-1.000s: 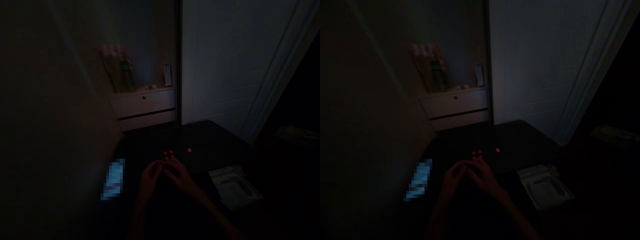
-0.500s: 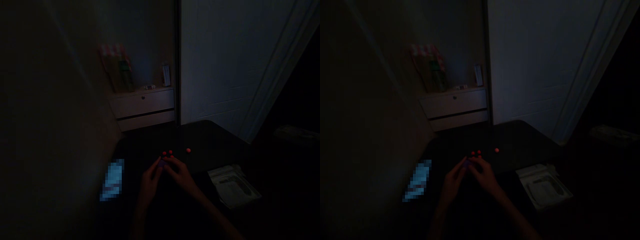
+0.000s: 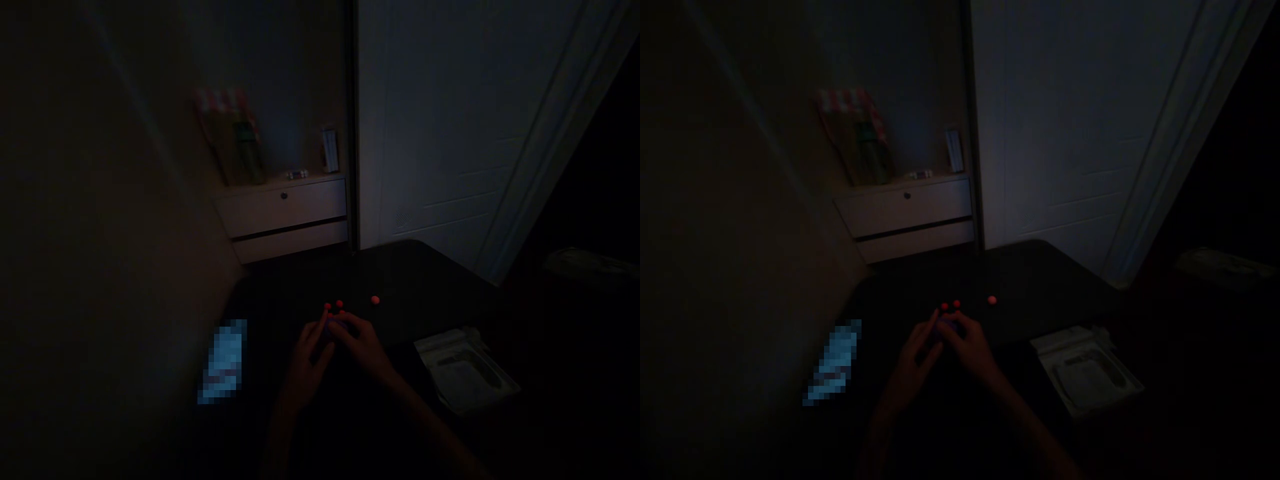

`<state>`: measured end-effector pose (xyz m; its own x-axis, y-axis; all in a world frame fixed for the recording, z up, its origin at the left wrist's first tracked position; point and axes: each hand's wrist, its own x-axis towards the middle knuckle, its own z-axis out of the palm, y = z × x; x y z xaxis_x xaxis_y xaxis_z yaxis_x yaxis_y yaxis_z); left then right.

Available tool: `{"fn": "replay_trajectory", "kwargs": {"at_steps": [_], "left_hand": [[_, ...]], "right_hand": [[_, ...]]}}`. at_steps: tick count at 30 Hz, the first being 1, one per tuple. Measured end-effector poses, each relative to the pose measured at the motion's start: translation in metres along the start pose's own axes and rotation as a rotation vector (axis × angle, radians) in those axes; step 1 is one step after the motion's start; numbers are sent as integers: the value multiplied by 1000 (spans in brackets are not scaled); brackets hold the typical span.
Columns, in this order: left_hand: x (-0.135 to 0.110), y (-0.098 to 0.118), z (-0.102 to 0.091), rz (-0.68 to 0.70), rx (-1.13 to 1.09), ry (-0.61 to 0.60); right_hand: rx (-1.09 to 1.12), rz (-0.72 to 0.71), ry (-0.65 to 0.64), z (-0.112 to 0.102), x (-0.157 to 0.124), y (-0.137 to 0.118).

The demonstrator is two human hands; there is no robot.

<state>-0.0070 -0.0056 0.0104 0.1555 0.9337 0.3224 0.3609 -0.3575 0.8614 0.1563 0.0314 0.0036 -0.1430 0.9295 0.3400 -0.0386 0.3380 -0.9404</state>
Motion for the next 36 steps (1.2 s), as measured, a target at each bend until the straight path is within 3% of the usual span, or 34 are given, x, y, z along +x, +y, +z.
{"fn": "replay_trajectory", "kwargs": {"at_steps": [11,17,21,27,32,36], "left_hand": [[0,-2,1,59,18,-57],[1,-2,2,50,19,24],[2,-2,0,0,-53,92],[5,-7,1,-164,-220,139],[6,-5,1,-164,-232,156],[7,-4,1,-198,-248,173]], "right_hand": [[9,30,25,-2,-1,-2],[65,6,61,-1,-2,-1],[48,-32,82,-1,-3,0],[-117,-207,12,-3,-7,2],[-87,-124,44,-5,-7,7],[-149,-204,30,-4,-6,8]]}}
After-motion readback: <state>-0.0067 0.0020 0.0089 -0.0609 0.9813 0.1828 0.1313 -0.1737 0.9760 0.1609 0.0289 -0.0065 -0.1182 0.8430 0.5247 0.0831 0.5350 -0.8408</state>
